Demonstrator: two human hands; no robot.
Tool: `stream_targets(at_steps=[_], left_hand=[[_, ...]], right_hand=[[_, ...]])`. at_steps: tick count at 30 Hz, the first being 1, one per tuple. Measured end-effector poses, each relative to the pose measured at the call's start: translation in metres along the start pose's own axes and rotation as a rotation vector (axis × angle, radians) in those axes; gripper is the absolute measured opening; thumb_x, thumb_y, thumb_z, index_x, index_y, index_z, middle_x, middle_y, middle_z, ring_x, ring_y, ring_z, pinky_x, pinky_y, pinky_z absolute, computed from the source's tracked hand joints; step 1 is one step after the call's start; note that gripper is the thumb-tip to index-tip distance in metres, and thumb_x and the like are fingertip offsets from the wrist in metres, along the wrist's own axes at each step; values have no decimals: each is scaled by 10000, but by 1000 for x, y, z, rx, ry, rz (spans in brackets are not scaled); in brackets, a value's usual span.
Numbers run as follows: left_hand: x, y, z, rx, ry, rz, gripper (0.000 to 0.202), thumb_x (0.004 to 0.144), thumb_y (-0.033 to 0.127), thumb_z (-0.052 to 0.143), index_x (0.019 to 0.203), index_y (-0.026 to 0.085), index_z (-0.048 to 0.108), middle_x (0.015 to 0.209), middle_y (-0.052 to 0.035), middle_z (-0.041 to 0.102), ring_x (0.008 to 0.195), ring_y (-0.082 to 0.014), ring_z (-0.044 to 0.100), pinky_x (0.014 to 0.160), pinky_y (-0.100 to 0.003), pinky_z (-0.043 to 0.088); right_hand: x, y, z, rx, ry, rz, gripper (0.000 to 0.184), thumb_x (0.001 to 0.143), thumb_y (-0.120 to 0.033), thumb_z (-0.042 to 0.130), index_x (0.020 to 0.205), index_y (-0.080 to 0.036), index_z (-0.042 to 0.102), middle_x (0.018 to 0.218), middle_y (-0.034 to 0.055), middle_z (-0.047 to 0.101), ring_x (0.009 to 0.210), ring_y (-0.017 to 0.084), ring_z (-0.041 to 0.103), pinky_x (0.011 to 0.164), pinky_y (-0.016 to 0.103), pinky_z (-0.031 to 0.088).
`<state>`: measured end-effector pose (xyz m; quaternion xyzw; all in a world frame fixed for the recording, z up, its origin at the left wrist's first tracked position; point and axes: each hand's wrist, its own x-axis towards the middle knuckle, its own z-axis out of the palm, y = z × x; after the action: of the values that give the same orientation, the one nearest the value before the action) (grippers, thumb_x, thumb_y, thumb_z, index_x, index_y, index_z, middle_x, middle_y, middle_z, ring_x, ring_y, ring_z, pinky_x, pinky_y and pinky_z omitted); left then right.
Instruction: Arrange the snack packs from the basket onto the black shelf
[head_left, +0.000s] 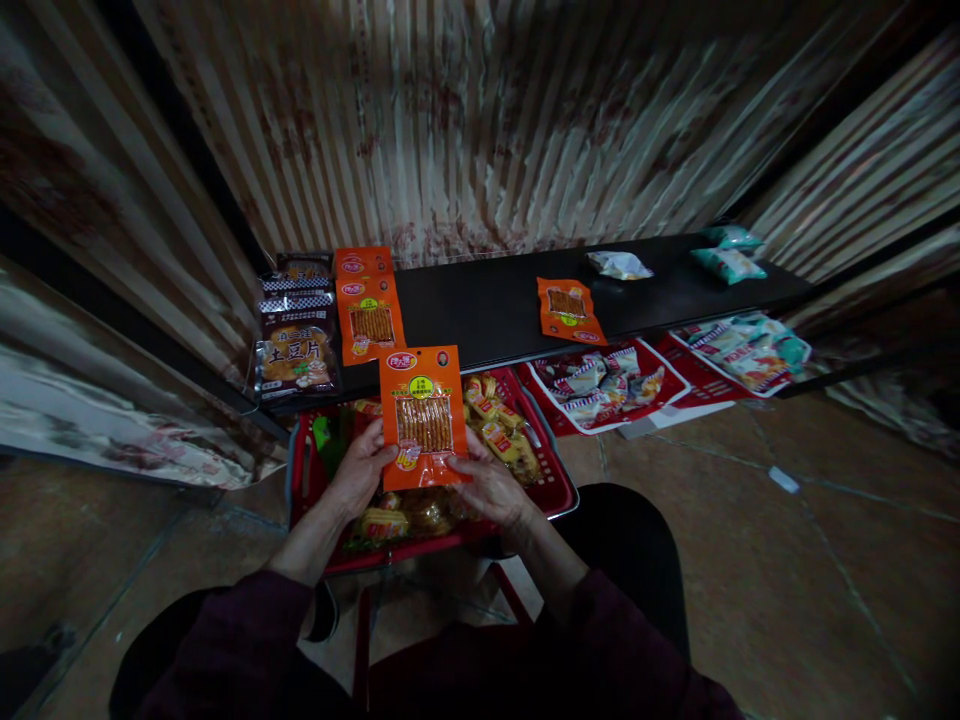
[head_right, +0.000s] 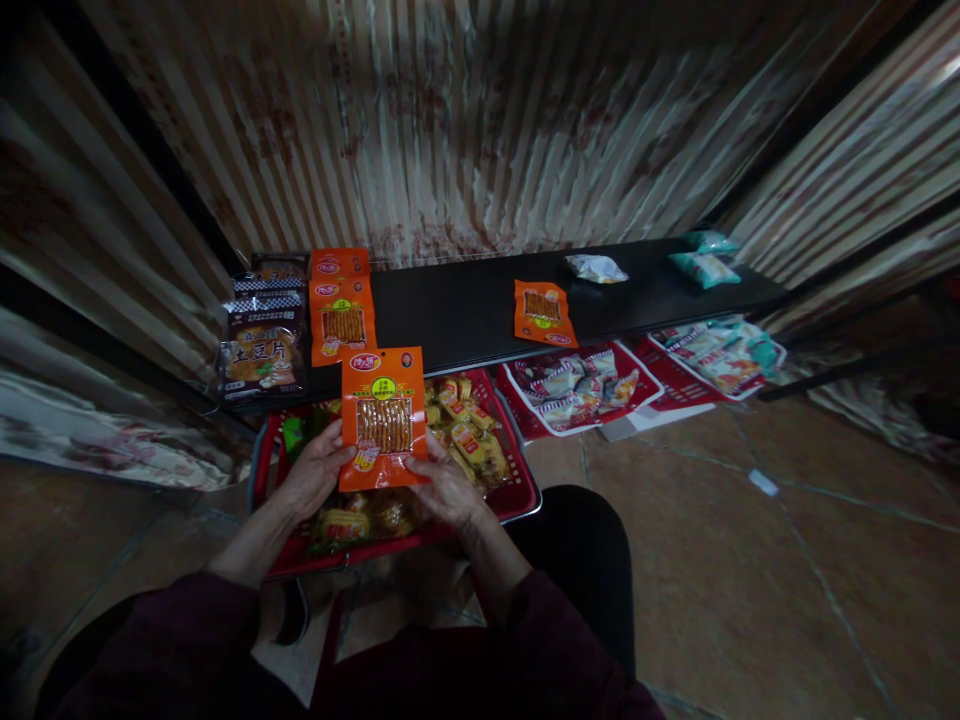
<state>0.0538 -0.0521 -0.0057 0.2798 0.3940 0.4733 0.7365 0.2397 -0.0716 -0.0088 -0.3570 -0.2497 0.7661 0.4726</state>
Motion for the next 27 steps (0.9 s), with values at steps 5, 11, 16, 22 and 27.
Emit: stream_targets(at_steps=[5,11,16,22,27], left_hand=[[0,-1,2,0,53,-1,561,570,187,779,1099,145,598,989,-74,713,927,-245,664,857,-368,499],[0,1,2,-10,77,6,477,571,199,778,1019,143,625,955,-72,716,887,-228,675,835,-346,510],[0,4,3,-34,119,6,491,549,194,791,1008,144,627,967,-71,712,903,-230,674,846,-351,515],[1,3,2,-45,135,2,476,537,191,793,977,136,622,930,-74,718,876,-235,678,822,-357,522],[2,-1,3,-45,143,15,493,536,206,798,990,138,618,929,-74,720,863,-229,680,810,-347,520]], right_hand=[[3,3,-4,58,12,33,522,635,-102,736,1116,-264,615,1034,-2,712,846,152,681,724,244,540],[7,8,-8,50,-26,16,486,665,-144,724,1108,-316,623,1070,-27,701,862,146,672,788,265,528],[8,8,-7,25,-34,-1,467,663,-160,727,1095,-308,629,1077,-20,695,883,152,666,829,280,510],[10,9,-8,47,-77,-9,469,662,-146,728,1091,-306,629,1087,-22,690,924,157,661,874,290,498],[10,11,-13,37,-83,-13,478,667,-166,738,1112,-291,617,1129,-2,676,941,180,660,881,340,502]])
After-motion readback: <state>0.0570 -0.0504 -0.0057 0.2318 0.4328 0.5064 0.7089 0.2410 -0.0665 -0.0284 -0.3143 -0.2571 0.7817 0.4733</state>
